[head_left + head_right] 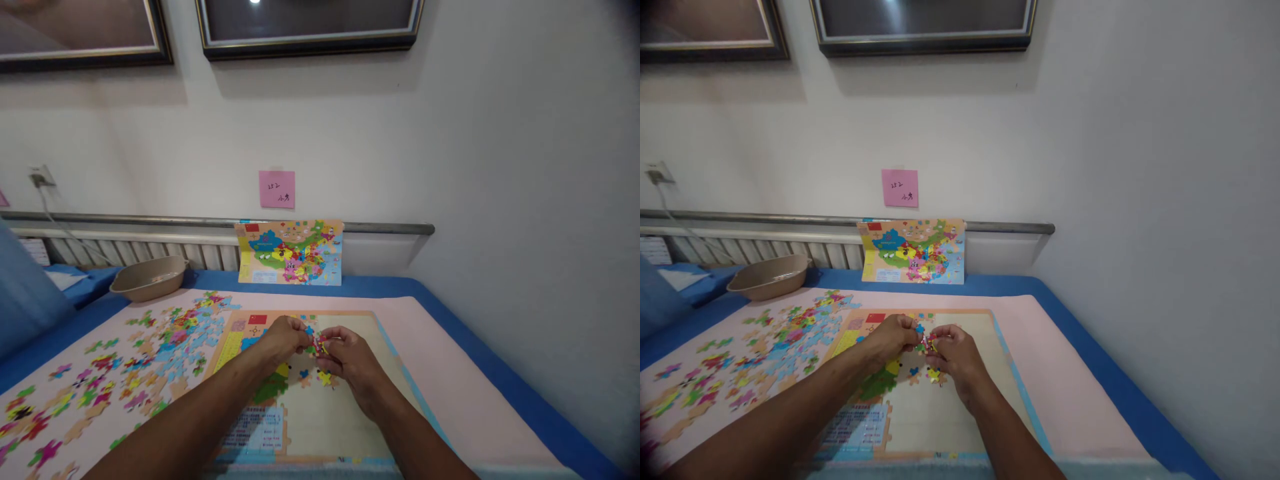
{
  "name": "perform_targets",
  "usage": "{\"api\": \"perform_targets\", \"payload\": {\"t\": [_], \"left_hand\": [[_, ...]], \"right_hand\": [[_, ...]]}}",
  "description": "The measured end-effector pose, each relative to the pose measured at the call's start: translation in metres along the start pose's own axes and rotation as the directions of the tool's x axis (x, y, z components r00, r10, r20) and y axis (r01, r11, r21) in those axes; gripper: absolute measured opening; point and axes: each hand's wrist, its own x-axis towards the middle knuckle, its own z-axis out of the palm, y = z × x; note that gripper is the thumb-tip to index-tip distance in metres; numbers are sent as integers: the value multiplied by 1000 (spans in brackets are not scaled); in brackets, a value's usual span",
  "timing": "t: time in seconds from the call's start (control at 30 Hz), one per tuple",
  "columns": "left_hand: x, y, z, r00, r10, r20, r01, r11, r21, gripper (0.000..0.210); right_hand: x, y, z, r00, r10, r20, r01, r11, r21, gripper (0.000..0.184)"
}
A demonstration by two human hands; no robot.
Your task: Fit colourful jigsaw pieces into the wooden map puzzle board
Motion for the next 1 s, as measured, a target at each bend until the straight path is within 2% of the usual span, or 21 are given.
{"api": "perform_targets", "payload": {"t": [0.67,1.0], "left_hand": [[-1,4,0,1000,1,4,-1,1000,-26,10],[-7,12,2,1000,-16,-2,16,1000,-6,13]], "right_hand": [[0,0,2,999,40,3,-40,999,-34,25],[0,2,1,998,50,34,-49,999,-13,35]]}}
